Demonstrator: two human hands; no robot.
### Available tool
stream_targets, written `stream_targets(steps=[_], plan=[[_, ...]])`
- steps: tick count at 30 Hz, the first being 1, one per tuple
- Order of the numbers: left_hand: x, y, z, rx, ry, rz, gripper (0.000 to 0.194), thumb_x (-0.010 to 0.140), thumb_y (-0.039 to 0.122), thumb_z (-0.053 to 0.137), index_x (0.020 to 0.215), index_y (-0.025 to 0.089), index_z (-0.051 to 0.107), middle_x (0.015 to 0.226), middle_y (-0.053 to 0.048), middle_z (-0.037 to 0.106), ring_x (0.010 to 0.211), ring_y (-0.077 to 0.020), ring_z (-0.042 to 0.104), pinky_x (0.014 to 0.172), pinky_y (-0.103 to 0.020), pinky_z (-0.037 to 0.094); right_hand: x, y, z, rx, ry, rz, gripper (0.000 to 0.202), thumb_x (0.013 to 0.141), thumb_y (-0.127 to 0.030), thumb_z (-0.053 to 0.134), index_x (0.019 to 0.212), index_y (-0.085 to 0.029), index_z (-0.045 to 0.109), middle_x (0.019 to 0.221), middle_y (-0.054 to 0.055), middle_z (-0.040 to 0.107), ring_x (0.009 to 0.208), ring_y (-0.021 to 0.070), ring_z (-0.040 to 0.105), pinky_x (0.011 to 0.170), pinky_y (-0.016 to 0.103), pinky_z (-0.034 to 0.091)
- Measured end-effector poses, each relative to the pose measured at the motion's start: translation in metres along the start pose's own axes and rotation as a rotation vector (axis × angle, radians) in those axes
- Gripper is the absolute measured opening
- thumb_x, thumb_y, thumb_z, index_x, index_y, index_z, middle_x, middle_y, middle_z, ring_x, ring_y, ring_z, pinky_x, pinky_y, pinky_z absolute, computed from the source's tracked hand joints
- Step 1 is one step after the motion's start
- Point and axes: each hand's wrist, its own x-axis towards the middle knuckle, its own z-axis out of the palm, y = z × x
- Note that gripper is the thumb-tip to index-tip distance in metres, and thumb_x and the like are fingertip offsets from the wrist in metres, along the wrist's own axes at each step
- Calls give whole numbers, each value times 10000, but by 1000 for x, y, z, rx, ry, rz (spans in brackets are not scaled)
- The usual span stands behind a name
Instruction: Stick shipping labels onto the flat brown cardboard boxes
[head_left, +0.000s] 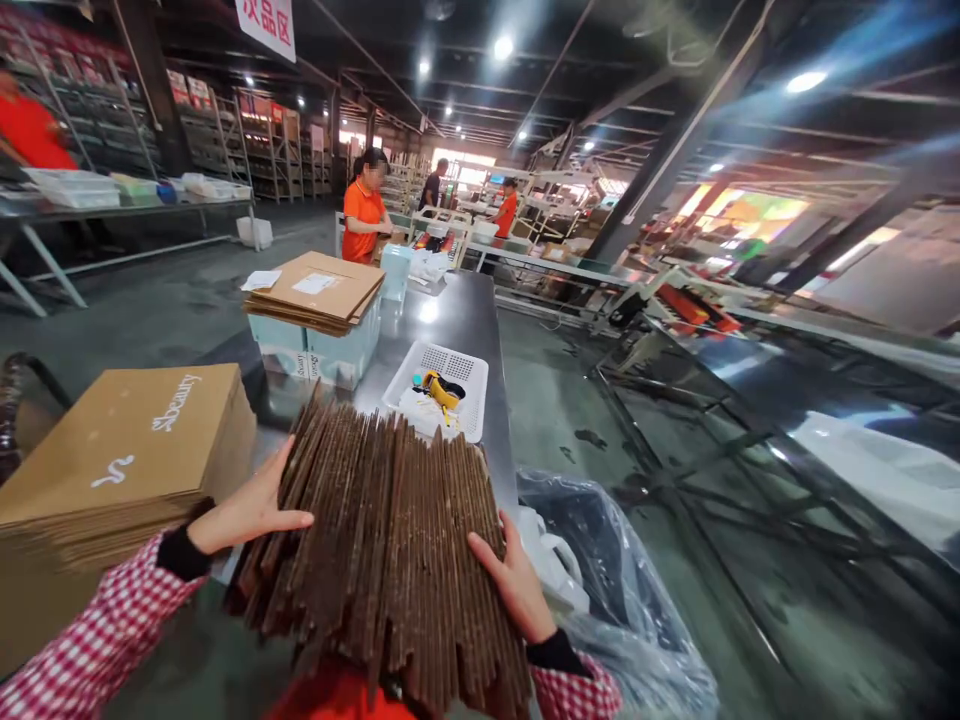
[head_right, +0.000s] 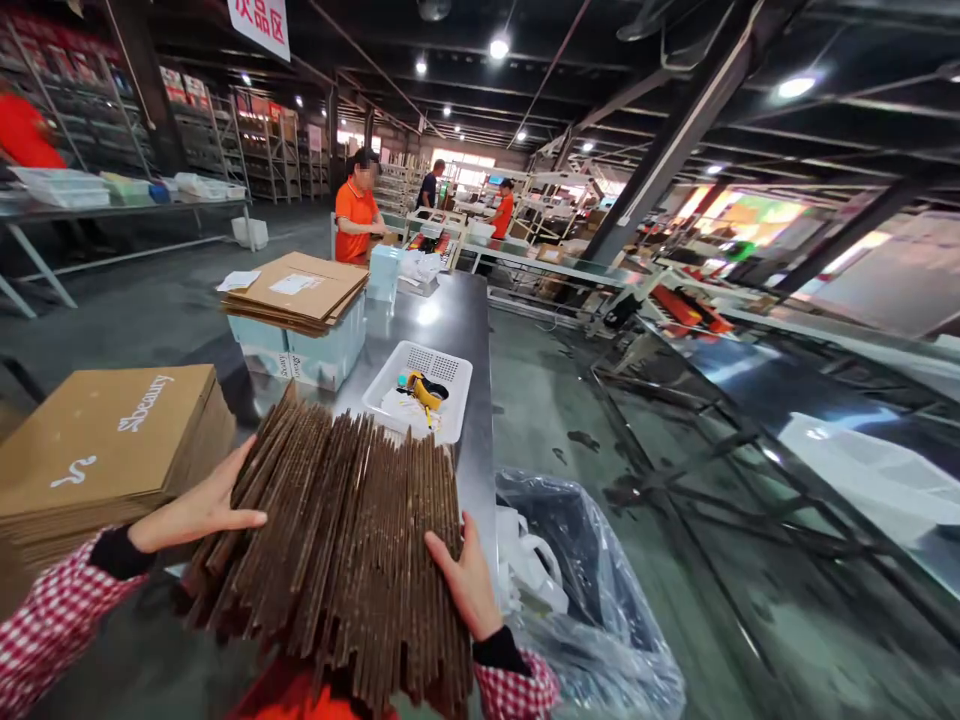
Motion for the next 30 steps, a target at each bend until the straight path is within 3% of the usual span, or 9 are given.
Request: stream_targets(steps=[3, 6, 11, 15, 20, 23, 26, 30], plan=[[-6, -19, 3, 150, 161, -89, 1204, 630, 648, 663, 1490, 95, 27, 1554, -269, 37, 1421, -415, -47, 1127, -582, 119, 4, -8, 0, 23, -46, 8, 968, 642, -677, 600, 1381, -99, 363, 1383, 172, 470, 1274, 312, 455, 1094, 428, 347], [-13, -10, 12, 165, 271, -135, 1076, 740, 662, 544, 1481, 58, 50, 1548, -287, 16, 1429, -382, -60, 1129, -562, 136, 7, -10, 3, 22, -45, -30, 974, 644, -669, 602, 1386, -91, 348, 1371, 189, 475, 1278, 326, 444, 1090, 457, 339], [-6, 19, 20, 165, 185, -217, 1035, 745, 696, 499, 1465, 39, 154, 1513, -293, 206, 1423, -406, 111, 1104, -538, 234, 5, 2, 3, -46, 7, -166, 961, 663, -653, 613, 1400, -95, 347, 1444, 197, 377, 1333, 335, 365, 1115, 471, 288], [9, 17, 13, 210, 203, -270, 1118, 721, 723, 488, 1477, 16, 66, 1502, -296, 216, 1393, -386, 254, 1089, -477, 293, 13, 19, -7, 114, -77, -14, 939, 681, -674, 582, 1405, -124, 347, 1368, 201, 467, 1201, 325, 520, 991, 463, 435], [14, 16, 14, 392, 225, -376, 1027, 714, 740, 447, 1471, 89, 208, 1449, -287, 300, 1258, -456, 432, 971, -537, 385, 44, 13, -4, 254, -33, 4, 955, 667, -662, 593, 1415, -135, 318, 1402, 196, 421, 1217, 293, 504, 1016, 429, 415], [12, 19, 16, 456, 212, -366, 961, 740, 720, 410, 1469, 118, 238, 1443, -277, 309, 1238, -458, 449, 935, -531, 406, 64, -2, 2, 270, -133, 6, 1020, 621, -624, 659, 1437, -143, 282, 1437, 186, 375, 1250, 293, 466, 1000, 420, 422], [12, 19, 16, 460, 211, -383, 943, 740, 705, 407, 1467, 126, 246, 1440, -270, 310, 1237, -455, 449, 930, -527, 409, 73, -8, 0, 225, -276, 90, 1011, 565, -602, 715, 1405, -167, 359, 1416, 174, 412, 1265, 295, 448, 961, 411, 443], [13, 15, 16, 433, 225, -374, 958, 721, 715, 419, 1452, 111, 278, 1430, -277, 327, 1233, -447, 456, 952, -519, 392, 68, -2, -22, 126, -314, 140, 724, 759, -605, 530, 1359, -211, 434, 1317, 131, 530, 1158, 251, 549, 797, 349, 511]])
